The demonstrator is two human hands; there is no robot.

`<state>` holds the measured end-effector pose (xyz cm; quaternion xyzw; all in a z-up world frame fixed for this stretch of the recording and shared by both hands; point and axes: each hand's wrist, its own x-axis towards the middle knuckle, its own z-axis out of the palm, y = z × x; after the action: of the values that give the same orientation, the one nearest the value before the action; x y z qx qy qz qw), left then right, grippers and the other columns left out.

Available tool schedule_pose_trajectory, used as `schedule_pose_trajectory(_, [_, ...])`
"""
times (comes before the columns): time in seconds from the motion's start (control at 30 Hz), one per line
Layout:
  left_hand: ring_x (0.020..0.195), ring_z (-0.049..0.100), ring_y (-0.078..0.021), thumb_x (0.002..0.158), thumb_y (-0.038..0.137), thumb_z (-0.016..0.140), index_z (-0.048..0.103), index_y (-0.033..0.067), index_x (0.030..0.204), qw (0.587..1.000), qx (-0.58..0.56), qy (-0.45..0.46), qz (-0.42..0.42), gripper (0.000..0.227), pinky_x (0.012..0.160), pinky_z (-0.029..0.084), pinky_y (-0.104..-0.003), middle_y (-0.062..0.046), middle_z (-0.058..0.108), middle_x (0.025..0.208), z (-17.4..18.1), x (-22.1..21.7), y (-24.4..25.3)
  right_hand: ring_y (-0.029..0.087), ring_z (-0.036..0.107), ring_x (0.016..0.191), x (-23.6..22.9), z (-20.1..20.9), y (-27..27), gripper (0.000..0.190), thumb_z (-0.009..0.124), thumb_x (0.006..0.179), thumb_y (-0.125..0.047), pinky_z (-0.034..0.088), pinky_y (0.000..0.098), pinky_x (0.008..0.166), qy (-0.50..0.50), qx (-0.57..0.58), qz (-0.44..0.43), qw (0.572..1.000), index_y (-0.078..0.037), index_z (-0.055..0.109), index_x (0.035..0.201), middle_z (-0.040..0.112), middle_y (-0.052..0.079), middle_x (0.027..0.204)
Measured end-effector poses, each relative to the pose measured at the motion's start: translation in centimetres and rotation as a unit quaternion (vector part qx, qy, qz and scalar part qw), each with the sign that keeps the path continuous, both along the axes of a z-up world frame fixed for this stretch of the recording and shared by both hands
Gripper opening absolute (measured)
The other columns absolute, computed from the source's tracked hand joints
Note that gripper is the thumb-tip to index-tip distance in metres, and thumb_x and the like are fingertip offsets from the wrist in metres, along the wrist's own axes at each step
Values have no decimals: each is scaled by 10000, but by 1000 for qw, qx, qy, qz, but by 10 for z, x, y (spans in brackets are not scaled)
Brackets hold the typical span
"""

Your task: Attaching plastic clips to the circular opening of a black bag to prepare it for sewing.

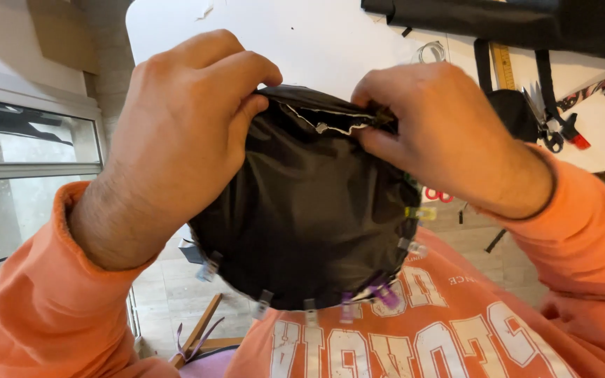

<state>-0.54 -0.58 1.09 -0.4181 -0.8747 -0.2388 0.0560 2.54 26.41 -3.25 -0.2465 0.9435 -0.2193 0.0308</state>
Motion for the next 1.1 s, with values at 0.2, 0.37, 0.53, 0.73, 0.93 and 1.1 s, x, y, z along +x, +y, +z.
schedule_pose_trajectory(0.2, [778,617,-339,903,31,619,662,64,1080,992,-18,-117,31,185,703,446,-442,-105,683,906,36,22,4,287,647,695,-15,53,8,173,751,767,-279,440,449,640,-132,104,48,985,-210,717,923,698,43,699])
schedule_pose_trajectory(0.37, [836,647,-366,902,53,598,649,59,1173,982,-57,-175,36,276,743,484,-488,-118,681,1022,7,28,0,219,628,604,-10,22,-4,146,765,823,-308,449,388,630,-182,52,59,980,-174,721,862,689,22,648])
schedule_pose_trajectory(0.53, [960,588,-360,802,-36,662,687,7,1168,997,-15,-68,-20,369,808,503,-491,-172,570,1132,0,37,10,144,577,609,-1,-7,1,174,805,806,-249,426,317,610,-172,-83,53,980,-145,681,871,669,-26,701])
schedule_pose_trajectory(0.73, [1006,591,-353,879,193,851,642,51,780,999,-26,22,-31,272,755,472,-497,-160,580,1209,-11,37,19,184,702,805,2,-3,3,303,826,810,-321,508,342,726,-124,-96,36,987,-126,707,1010,758,10,887])
schedule_pose_trajectory(0.93, [953,610,-322,972,86,738,635,32,779,995,-43,92,22,226,719,468,-442,-129,632,1091,-19,38,18,190,668,840,8,2,2,288,753,899,-228,508,336,740,-76,-130,52,987,-95,631,1123,700,26,962])
schedule_pose_trajectory(1.1, [985,618,-296,922,301,828,693,76,849,992,-80,97,26,272,759,481,-430,-73,610,1113,-21,38,15,268,575,837,7,11,-6,135,718,963,-38,481,354,738,12,-164,127,978,-30,610,1043,569,136,1055])
